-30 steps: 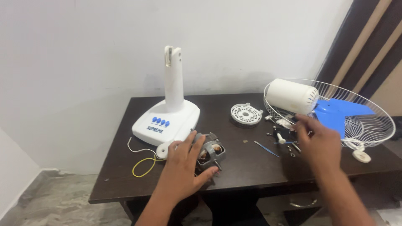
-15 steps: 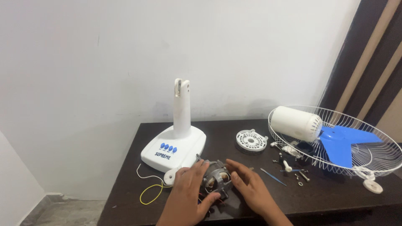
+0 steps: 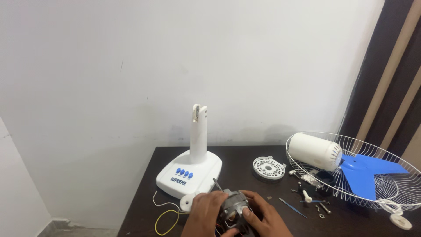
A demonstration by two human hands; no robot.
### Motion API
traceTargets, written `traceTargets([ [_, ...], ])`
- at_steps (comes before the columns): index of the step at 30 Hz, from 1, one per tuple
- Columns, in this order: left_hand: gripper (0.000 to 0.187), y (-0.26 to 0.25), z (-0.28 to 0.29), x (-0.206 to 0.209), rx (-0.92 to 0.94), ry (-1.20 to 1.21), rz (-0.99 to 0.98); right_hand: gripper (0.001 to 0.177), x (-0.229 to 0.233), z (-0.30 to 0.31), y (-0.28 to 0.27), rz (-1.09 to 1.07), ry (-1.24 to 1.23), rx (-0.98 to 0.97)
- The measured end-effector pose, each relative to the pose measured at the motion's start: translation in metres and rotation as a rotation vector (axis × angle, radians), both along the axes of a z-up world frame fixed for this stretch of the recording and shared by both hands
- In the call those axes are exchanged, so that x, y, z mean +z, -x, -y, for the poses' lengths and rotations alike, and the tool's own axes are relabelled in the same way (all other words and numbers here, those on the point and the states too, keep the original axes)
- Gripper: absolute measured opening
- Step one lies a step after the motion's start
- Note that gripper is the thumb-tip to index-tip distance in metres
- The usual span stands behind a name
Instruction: The person disassembles an electric fan motor on a table. They remove a white plastic component, then use a screwdriver to loosen and remove a black plastic cover, exposing the internal motor parts.
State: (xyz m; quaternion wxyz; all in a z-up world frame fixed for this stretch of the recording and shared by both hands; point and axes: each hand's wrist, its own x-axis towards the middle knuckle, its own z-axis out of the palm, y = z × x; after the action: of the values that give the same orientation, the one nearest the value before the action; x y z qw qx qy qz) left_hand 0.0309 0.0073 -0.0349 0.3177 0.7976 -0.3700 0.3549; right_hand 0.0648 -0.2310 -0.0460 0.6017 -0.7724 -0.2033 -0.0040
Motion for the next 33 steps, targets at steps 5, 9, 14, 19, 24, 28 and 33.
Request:
traceTargets([
  [5,0.075,-0.013,0.003,-0.020,0.023,-0.021,0.130,0.098,-0.001,0.002,-0.001,0.031,0.091,0.046],
  [9,0.044,-0.026,0.006,-0.037,0.123,-0.018,0.227,0.101,0.002,0.000,0.000,0.101,0.154,0.012],
  [14,0.030,-0.035,0.013,-0.042,0.134,-0.049,0.279,0.107,0.003,-0.003,0.001,0.027,-0.012,0.037],
  [19,0.034,-0.027,0.017,-0.034,0.087,-0.108,0.333,0.112,0.008,-0.001,0.004,0.139,0.020,0.022],
  [24,0.038,-0.006,0.019,-0.014,0.144,-0.163,0.360,0.114,0.021,-0.002,0.022,-0.021,-0.030,-0.031],
  [28,0.058,0.017,0.012,0.013,0.103,-0.194,0.248,0.113,0.037,-0.008,0.036,0.016,-0.043,0.009],
  [33,0.076,0.049,0.010,0.034,0.082,-0.053,0.144,0.107,0.042,-0.008,0.049,0.023,0.045,-0.052],
])
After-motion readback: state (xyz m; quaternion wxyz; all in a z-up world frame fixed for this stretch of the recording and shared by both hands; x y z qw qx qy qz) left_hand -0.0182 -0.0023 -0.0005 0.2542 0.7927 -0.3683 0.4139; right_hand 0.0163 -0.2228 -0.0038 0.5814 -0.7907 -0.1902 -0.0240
